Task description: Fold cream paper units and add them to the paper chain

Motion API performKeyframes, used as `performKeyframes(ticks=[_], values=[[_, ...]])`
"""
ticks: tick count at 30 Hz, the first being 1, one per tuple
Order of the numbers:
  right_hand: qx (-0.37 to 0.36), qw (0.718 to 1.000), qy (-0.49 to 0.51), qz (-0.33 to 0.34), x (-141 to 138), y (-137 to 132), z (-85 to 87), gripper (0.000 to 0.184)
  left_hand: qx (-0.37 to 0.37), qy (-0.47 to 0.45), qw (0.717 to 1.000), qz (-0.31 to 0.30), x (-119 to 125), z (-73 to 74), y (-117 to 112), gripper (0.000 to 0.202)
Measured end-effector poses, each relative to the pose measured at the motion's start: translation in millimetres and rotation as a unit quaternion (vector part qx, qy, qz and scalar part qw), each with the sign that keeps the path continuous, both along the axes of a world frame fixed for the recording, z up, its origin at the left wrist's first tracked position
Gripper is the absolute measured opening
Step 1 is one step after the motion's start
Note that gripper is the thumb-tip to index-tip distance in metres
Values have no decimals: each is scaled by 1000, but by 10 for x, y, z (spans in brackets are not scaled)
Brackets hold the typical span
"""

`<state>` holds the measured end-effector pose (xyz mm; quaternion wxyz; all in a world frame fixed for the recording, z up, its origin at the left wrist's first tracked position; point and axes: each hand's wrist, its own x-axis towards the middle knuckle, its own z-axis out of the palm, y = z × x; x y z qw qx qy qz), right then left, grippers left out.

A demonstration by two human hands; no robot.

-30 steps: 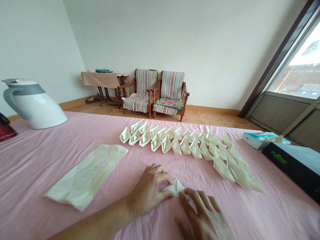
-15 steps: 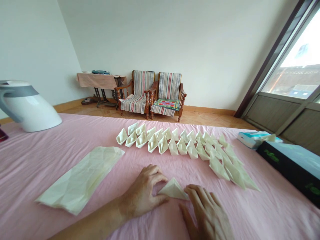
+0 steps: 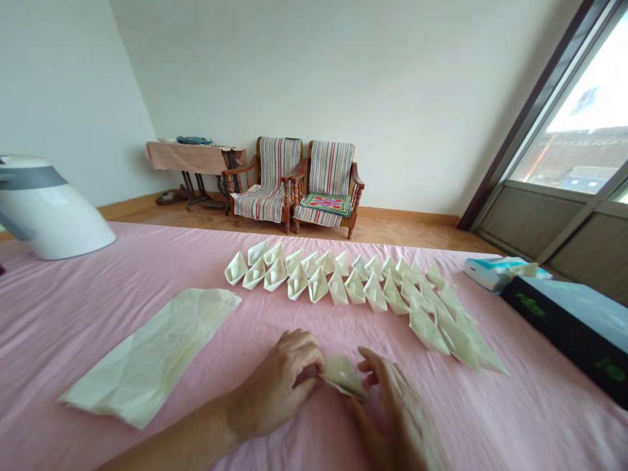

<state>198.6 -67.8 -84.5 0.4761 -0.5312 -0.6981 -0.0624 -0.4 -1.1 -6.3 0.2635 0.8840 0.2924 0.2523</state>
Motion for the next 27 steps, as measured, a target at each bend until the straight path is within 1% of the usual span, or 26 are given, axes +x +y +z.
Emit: performKeyframes(ticks=[1,3,4,7,8,9,11,12,14,15,17,20,23,26,27], values=[[-2,1000,3,14,2,-2,20,40,9,-10,1000,-6,0,-5,-2,20],[-69,997,19,20,-2,-28,85,41,32,-33,999,-16,-3,-21,-6,19],[-94,995,35,17,-9,-47,122,38,41,-44,998,-18,-5,-32,-9,18],[-144,987,53,38,-36,-93,214,10,34,-69,997,1,-13,-73,-22,17],[-149,986,51,47,-42,-101,238,9,20,-79,997,13,-13,-85,-26,17],[-148,986,48,54,-46,-105,261,14,6,-90,996,25,-11,-91,-30,19],[-143,987,42,56,-46,-105,313,17,-13,-105,994,27,-1,-87,-38,24],[-143,987,34,59,-43,-103,347,16,-14,-107,994,14,6,-74,-42,21],[-148,986,11,70,-36,-98,426,12,-8,-99,995,-30,21,-36,-53,6],[-147,986,0,78,-34,-96,466,11,-5,-95,994,-48,29,-15,-59,7],[-142,985,-17,94,-37,-89,524,14,-2,-92,994,-64,42,17,-72,16],[-148,984,-7,99,-52,-77,512,25,-14,-88,995,-49,54,23,-80,26],[-165,983,44,66,-68,-66,403,33,-54,-98,994,-13,56,-4,-65,34],[-188,978,83,31,-69,-64,330,42,-109,-119,987,23,50,-22,-39,33],[-182,979,89,24,-64,-65,333,41,-125,-123,984,34,47,-21,-31,31]])
